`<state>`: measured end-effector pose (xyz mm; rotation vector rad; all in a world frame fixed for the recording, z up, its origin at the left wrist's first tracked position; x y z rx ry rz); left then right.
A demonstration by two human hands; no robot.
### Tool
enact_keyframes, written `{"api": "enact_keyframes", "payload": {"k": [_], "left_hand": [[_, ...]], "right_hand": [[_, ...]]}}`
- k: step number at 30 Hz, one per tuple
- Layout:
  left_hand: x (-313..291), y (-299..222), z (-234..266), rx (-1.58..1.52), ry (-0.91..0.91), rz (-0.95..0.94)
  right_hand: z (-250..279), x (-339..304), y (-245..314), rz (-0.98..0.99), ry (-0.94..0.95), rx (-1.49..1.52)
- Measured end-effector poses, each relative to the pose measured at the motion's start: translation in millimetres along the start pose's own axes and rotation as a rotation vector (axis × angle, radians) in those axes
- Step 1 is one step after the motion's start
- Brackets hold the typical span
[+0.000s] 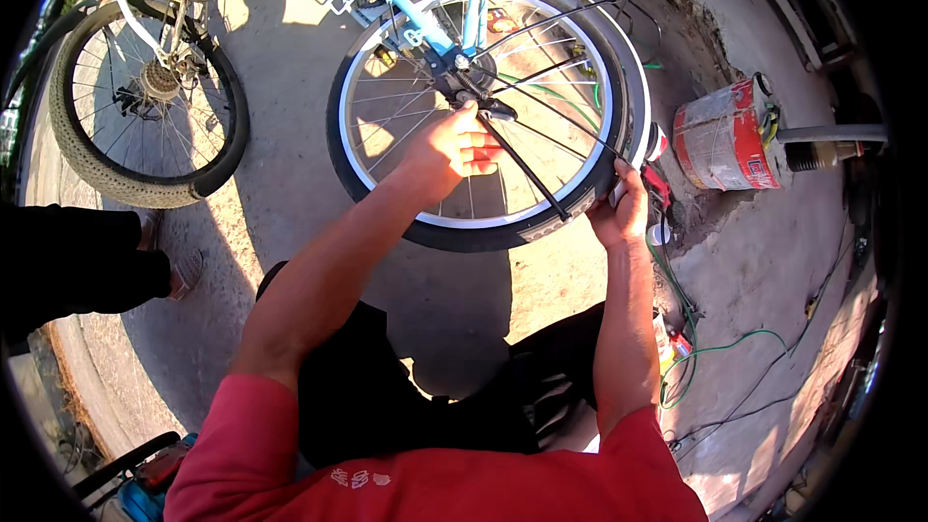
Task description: The person uses a screwdriver to pry an inner tube out from under a bicycle tire, removes the tube from the wheel, and rotates the tube in their hands.
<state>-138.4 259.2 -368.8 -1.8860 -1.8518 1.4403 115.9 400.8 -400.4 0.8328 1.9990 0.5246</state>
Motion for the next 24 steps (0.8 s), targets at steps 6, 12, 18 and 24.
{"api": "enact_keyframes", "payload": {"k": [6, 12, 18, 24], "left_hand": [[15.1, 3.9, -7.8, 0.0, 0.098, 0.058], [-15.1, -69.8, 68.3, 0.862, -0.513, -0.622], [-18.0, -49.5, 250.8, 1.282, -1.23, -0.54], [-107.3, 9.0, 165.1, 0.597, -0.66, 0.359]], "right_hand": [[15.5, 15.7, 3.2, 0.018, -0.051, -0.056], [24.9, 6.7, -3.9, 0.043, -0.093, -0.167], [3.1, 3.7, -21.7, -0.041, -0.076, -0.304], [-1.5, -10.2, -18.9, 0.036, 0.003, -0.384]]}}
Point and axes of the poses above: each hand's wrist, its own x-axis towards the middle knuckle, its own z-axis out of the back of the hand, y = z × x, the point moved 4 cm from there along x, towards the middle knuckle, and after that the axes turned 2 degrees about -y, right-handed, at the moved point
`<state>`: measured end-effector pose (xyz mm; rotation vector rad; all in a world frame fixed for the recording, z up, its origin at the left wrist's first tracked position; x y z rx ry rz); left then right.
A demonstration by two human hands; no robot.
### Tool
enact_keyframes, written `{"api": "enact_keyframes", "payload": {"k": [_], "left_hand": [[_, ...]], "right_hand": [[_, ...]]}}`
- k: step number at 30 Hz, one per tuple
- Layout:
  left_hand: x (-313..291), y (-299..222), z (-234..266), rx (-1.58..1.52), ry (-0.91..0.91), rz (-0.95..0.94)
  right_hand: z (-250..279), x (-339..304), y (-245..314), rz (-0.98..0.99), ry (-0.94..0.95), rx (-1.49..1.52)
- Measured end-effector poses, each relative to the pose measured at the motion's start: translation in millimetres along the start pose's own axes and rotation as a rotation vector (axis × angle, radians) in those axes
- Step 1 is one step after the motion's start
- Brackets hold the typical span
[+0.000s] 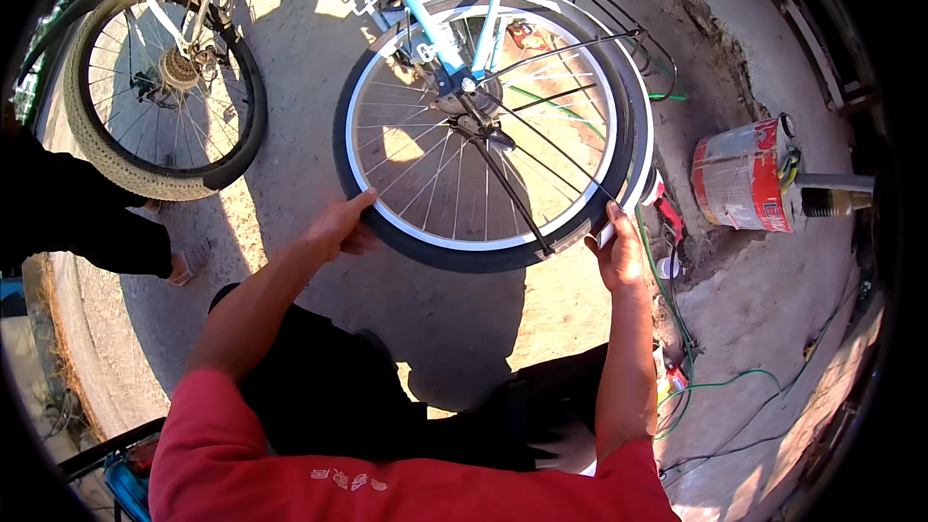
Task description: The person uses a screwdriver to pry an inner tube out from under a bicycle tire, removes the tube from the wheel, and rotates the tube in their hands.
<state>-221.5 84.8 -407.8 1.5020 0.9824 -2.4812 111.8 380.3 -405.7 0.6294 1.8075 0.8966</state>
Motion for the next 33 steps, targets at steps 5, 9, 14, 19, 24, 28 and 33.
{"api": "enact_keyframes", "payload": {"k": [5, 9, 14, 19, 24, 28, 33], "left_hand": [[-51.6, 8.7, -11.5, 0.378, 0.29, 0.061], [-60.9, -27.4, 18.2, 0.44, 0.074, -0.21], [-42.7, -33.9, 30.5, 0.77, -0.055, -0.518], [-52.5, -27.3, -11.8, 0.591, 0.426, -0.438], [-60.5, -28.3, -33.3, 0.473, 0.544, -0.458], [-58.0, -24.3, -28.2, 0.469, 0.533, -0.453], [-49.7, -22.6, -17.5, 0.526, 0.414, -0.437]], "right_hand": [[-10.2, 6.8, -9.7, 0.048, 0.093, -0.052], [-19.4, 1.4, -17.2, 0.128, 0.232, -0.165], [-56.5, -18.7, -26.6, 0.106, 0.274, -0.188], [-64.7, -25.3, -25.4, 0.055, 0.223, -0.072], [-62.6, -24.1, -32.6, 0.017, 0.217, -0.036], [-64.5, -27.7, -34.0, 0.013, 0.192, -0.007], [-64.6, -32.4, -27.2, 0.033, 0.147, -0.055]]}}
Point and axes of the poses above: each hand's wrist, its own x-axis towards the middle knuckle, its own z-axis out of the back of the hand, y = z × x, the point moved 4 cm from there along x, towards the middle knuckle, and after that the axes turned 2 degrees about -y, right-handed, at the moved point
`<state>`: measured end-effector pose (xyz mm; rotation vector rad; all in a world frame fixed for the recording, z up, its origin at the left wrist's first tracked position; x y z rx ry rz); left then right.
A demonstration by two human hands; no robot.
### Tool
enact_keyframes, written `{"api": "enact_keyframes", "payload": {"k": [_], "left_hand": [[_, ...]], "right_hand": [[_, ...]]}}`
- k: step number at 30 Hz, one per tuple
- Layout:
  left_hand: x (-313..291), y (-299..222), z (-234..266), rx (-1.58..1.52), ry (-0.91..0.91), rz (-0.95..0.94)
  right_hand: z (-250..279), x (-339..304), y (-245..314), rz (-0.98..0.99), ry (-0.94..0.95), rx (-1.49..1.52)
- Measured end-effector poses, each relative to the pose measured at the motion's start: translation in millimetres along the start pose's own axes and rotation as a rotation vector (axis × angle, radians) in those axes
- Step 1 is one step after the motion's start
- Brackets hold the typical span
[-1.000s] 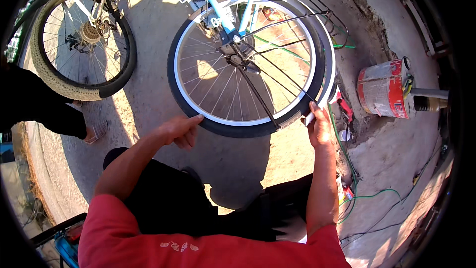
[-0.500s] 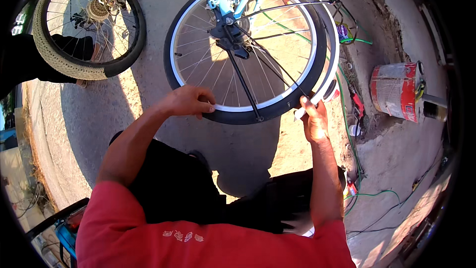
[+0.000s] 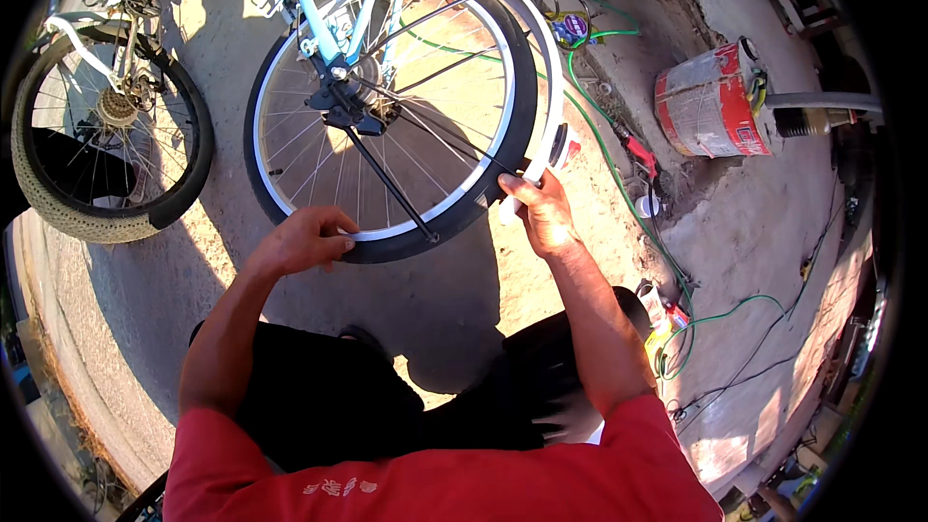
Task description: The person uses a screwdriver to pry an inner tube out from under a bicycle tire, removes the tube from the wheel, and rotates the tube in their hands.
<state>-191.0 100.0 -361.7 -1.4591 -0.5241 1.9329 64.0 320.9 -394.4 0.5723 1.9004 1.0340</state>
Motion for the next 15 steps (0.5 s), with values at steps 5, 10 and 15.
{"api": "enact_keyframes", "payload": {"k": [5, 10, 15], "left_hand": [[-1.6, -0.4, 11.5, 0.077, -0.055, 0.034], [-4.2, -0.9, 30.5, 0.233, -0.112, 0.043], [-10.4, 32.5, 109.0, 0.336, -0.735, -0.05]], "right_hand": [[5.1, 4.6, 2.5, -0.011, 0.002, -0.009], [10.0, 6.1, -1.8, 0.005, 0.013, -0.031], [6.0, 14.3, -6.9, 0.031, 0.01, -0.078]]}}
Point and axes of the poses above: each hand's wrist, its own x-axis towards the middle knuckle, its own z-axis out of the back of the hand, y = z × x, the point moved 4 cm from there along x, towards the middle knuckle, and after that the axes turned 2 degrees about -y, right-handed, at the moved point
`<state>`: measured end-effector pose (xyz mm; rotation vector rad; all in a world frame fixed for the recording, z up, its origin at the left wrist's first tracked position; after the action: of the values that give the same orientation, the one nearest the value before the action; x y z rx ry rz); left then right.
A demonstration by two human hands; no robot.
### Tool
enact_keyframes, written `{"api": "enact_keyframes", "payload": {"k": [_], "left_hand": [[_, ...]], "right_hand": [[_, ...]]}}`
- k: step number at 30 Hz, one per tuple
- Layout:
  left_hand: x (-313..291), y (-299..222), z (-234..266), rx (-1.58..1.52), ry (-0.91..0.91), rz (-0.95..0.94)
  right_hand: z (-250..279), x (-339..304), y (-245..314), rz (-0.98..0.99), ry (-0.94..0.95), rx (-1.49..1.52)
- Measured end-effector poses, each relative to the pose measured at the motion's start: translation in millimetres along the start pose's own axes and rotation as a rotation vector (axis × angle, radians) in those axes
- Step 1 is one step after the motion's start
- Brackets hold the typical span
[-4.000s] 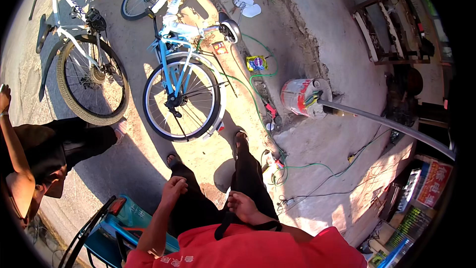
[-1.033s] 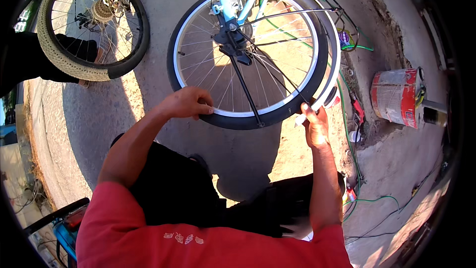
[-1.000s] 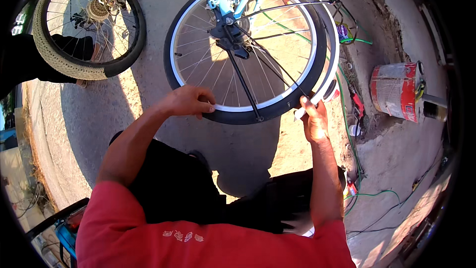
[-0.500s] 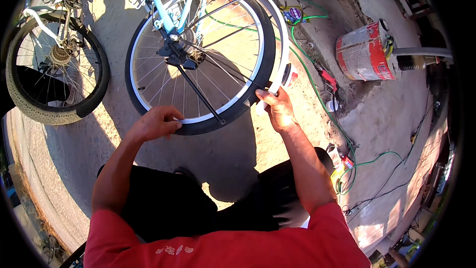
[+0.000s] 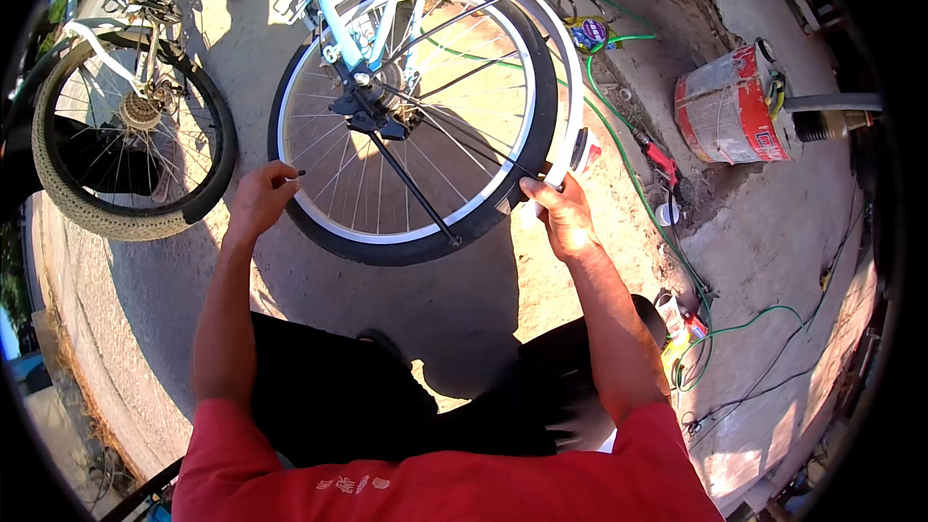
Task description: The person uses a screwdriver to pry an inner tube out from under a bicycle tire, removes the tube from the wheel, and rotates the tube in their hands.
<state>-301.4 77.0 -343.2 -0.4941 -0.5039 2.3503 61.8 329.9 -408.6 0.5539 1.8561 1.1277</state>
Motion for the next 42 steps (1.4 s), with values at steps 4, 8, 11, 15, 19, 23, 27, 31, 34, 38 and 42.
{"api": "enact_keyframes", "payload": {"k": [4, 8, 11, 15, 19, 23, 27, 31, 34, 38, 42], "left_hand": [[21.6, 8.5, 10.9, 0.068, -0.185, 0.037], [34.8, 33.3, -5.0, 0.08, -0.091, -0.053], [32.6, 18.2, -13.0, 0.29, -0.048, -0.205], [3.0, 7.0, -14.3, 0.372, -0.007, -0.127], [16.8, -8.0, -47.7, 0.442, 0.152, -0.136], [-18.3, -9.1, -39.7, 0.512, 0.418, -0.102], [-8.3, -23.6, -59.1, 0.502, 0.502, -0.193], [-1.5, -14.8, -72.4, 0.382, 0.604, -0.258], [-1.7, -10.5, -78.4, 0.207, 0.56, -0.254], [-13.2, -18.2, -72.8, 0.144, 0.545, -0.238], [-20.5, -54.6, -68.6, 0.197, 0.615, -0.244]], "right_hand": [[13.1, -4.7, 1.8, 0.011, 0.029, 0.103], [-3.1, 3.0, 2.9, 0.038, 0.034, 0.122], [-13.1, 2.4, 15.1, 0.017, 0.011, 0.126], [3.3, -13.1, 14.5, -0.002, 0.062, 0.102], [25.2, 7.8, -12.1, -0.006, 0.004, 0.089], [0.5, -23.7, -7.8, -0.034, 0.018, 0.141], [-1.5, -12.3, 2.7, -0.008, -0.019, 0.087], [-5.8, -0.3, -1.8, 0.005, 0.029, 0.103], [-1.2, -7.0, 6.6, 0.041, -0.006, 0.009], [-10.4, -3.6, 10.3, 0.062, 0.026, -0.138], [-1.7, -6.6, 9.7, 0.084, 0.05, -0.074]]}}
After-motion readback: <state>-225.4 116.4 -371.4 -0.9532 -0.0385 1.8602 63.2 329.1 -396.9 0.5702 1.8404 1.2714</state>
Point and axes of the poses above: each hand's wrist, its own x-axis towards the middle knuckle, its own z-axis out of the back of the hand, y = z × x, the point moved 4 cm from there along x, towards the middle knuckle, and after that the axes turned 2 degrees about -y, right-handed, at the moved point
